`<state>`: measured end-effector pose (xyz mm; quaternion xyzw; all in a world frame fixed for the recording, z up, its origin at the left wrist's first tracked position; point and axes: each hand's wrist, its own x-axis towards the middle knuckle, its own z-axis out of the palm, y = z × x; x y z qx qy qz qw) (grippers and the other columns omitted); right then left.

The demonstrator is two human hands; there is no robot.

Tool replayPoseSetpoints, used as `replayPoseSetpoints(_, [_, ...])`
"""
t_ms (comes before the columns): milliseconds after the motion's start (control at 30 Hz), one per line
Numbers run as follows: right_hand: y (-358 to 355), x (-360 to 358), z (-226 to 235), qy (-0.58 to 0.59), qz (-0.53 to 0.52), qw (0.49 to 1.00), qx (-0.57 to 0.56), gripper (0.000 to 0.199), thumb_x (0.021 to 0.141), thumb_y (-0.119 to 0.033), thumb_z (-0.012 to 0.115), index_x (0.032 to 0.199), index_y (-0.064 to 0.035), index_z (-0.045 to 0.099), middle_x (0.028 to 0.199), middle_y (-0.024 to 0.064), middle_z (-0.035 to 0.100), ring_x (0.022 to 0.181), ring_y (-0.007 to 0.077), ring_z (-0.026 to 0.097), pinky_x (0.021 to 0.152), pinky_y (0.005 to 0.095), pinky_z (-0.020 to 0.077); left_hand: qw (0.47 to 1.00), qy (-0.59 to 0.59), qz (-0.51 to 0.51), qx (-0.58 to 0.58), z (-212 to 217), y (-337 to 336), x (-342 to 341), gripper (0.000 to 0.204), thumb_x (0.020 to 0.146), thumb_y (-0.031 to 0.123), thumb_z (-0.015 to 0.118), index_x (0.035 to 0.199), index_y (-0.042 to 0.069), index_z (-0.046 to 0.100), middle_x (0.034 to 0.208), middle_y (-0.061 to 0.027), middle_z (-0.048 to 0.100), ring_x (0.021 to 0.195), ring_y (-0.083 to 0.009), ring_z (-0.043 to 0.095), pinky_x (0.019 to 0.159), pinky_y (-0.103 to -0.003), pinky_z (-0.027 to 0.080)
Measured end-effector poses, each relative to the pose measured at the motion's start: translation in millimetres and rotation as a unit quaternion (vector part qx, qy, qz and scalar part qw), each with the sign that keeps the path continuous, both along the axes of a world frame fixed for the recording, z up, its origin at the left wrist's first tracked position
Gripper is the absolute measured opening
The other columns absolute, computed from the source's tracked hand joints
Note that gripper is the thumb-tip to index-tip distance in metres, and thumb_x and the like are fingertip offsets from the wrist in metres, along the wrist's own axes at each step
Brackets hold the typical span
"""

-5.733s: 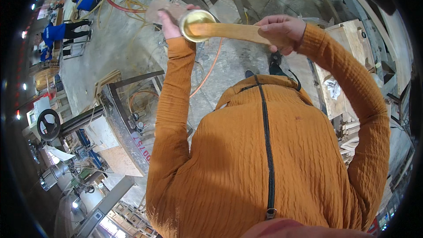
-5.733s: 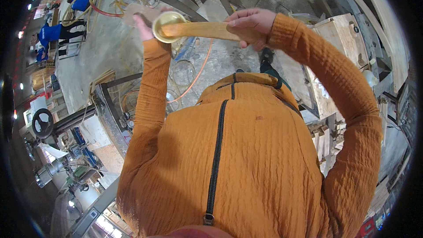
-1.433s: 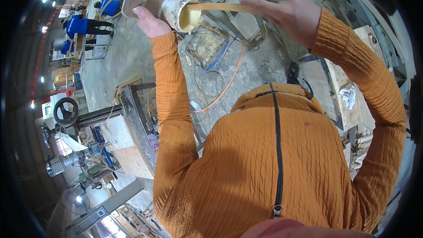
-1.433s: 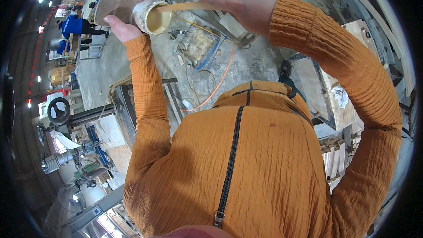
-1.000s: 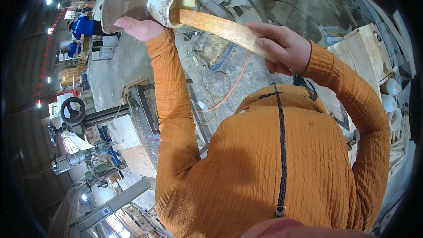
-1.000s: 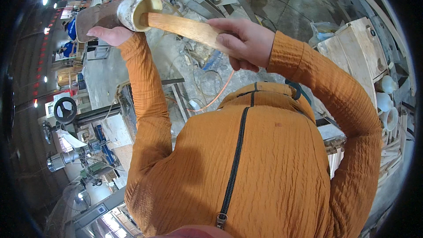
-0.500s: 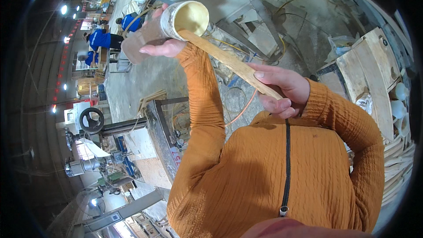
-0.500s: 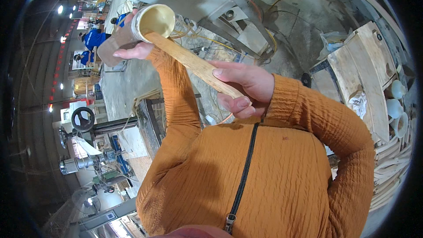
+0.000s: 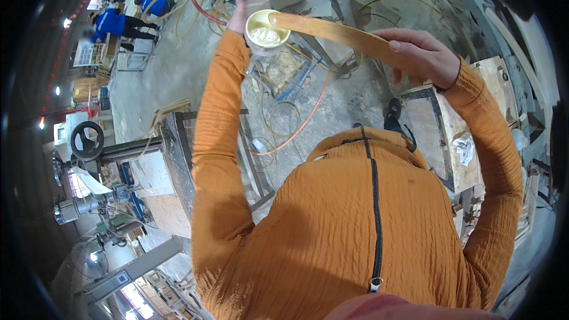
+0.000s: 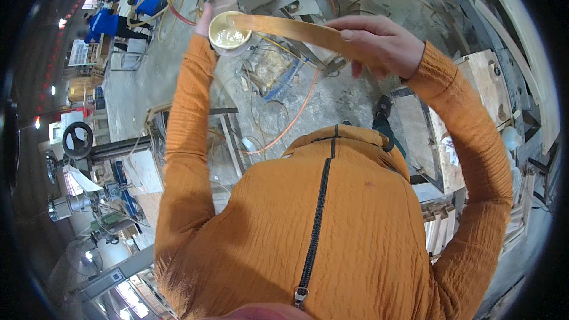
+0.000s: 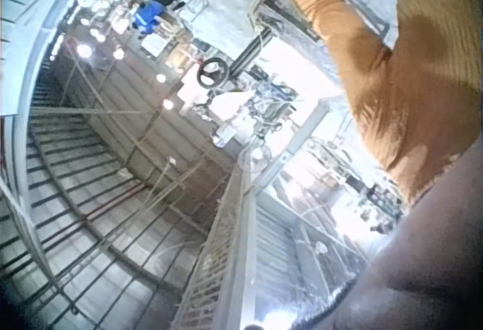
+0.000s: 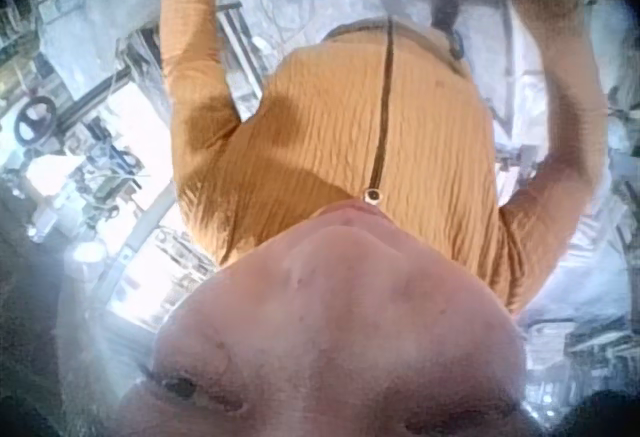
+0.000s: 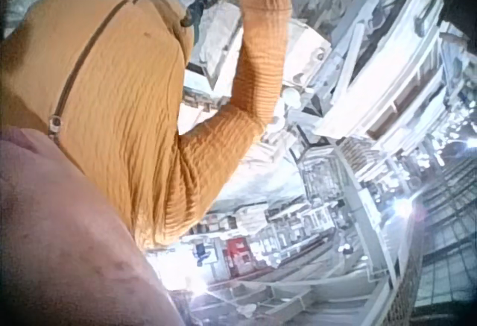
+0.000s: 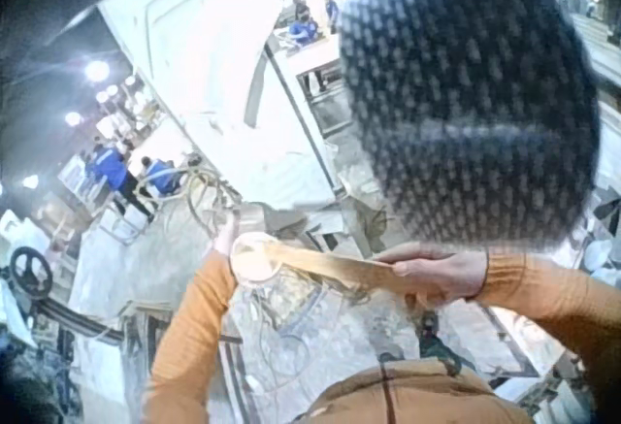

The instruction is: The person picks up a small cup containing a yellow substance and stirs it with a wooden stick. They then add liquid from two different bottles into the cup and continue stirring. Finally, they use a handheld drill to mix the contents of the cup thoroughly.

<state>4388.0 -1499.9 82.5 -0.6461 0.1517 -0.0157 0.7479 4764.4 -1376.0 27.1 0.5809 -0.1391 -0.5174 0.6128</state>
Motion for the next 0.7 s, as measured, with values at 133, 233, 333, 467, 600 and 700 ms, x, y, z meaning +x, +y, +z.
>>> replayPoseSetpoints(133, [2.3,31.7,10.4,-0.168,-0.033,0.762,-0.625,0.018,0.076,-0.009,0.058,0.09,-0.0155,0.067,0.091,0.0019,0.063,0.081,0.0199,0.061,0.066,0.0285,0.05,0.963,-0.136,-0.165,0.165,4.5,-15.9,-13.1,0.07,0.088,0.058,0.032,0.12,-0.002,0.045,0.113,-0.0183,0.056,0.098,-0.0269,0.059,0.085,-0.037,0.049])
replayPoseSetpoints(233, [30.5,57.2,40.0,-0.215,0.049,0.59,-0.776,0.014,0.07,-0.01,0.062,0.083,-0.0095,0.066,0.081,0.0016,0.061,0.072,0.018,0.055,0.058,0.0252,0.0466,0.907,-0.277,-0.183,0.258,-9.0,-6.7,-12.8,0.066,0.088,0.057,0.034,0.116,-0.001,0.05,0.108,-0.018,0.058,0.095,-0.0233,0.059,0.082,-0.033,0.048])
replayPoseSetpoints(333, [57.5,79.4,44.5,-0.215,0.112,0.466,-0.851,0.013,0.06,-0.015,0.064,0.071,-0.0099,0.066,0.07,-0.0006,0.058,0.069,0.016,0.051,0.053,0.0255,0.0443,0.852,-0.389,-0.241,0.255,-17.7,-10.6,-17.6,0.065,0.089,0.056,0.034,0.112,-0.001,0.052,0.101,-0.0169,0.06,0.089,-0.0223,0.06,0.077,-0.032,0.048])
replayPoseSetpoints(467, [85.7,88.3,40.5,-0.117,0.174,0.544,-0.812,0.004,0.065,-0.015,0.064,0.067,-0.0124,0.066,0.063,0.0008,0.058,0.069,0.0201,0.056,0.052,0.0305,0.0465,0.77,-0.552,-0.261,0.187,-37.6,-7.7,-29.9,0.063,0.089,0.056,0.034,0.106,-0.001,0.056,0.091,-0.0155,0.062,0.081,-0.021,0.062,0.071,-0.032,0.049])
replayPoseSetpoints(600, [68.1,101.0,31.7,0.036,0.191,0.68,-0.707,0.007,0.073,-0.011,0.059,0.071,-0.0089,0.066,0.071,0.0079,0.062,0.069,0.0244,0.062,0.06,0.0336,0.0496,0.816,-0.523,-0.203,0.136,-44.6,-1.0,-52.8,0.06,0.089,0.054,0.035,0.099,0.0,0.059,0.081,-0.0136,0.064,0.072,-0.0191,0.062,0.065,-0.031,0.048])
replayPoseSetpoints(700, [37.4,97.3,5.2,0.059,0.149,0.784,-0.6,0.012,0.074,-0.009,0.057,0.082,-0.0069,0.066,0.075,0.0117,0.063,0.069,0.0242,0.063,0.064,0.0325,0.0497,0.879,-0.44,-0.155,0.099,-40.7,9.5,-72.1,0.056,0.091,0.05,0.036,0.095,-0.001,0.06,0.073,-0.0108,0.063,0.066,-0.0168,0.061,0.061,-0.029,0.047])
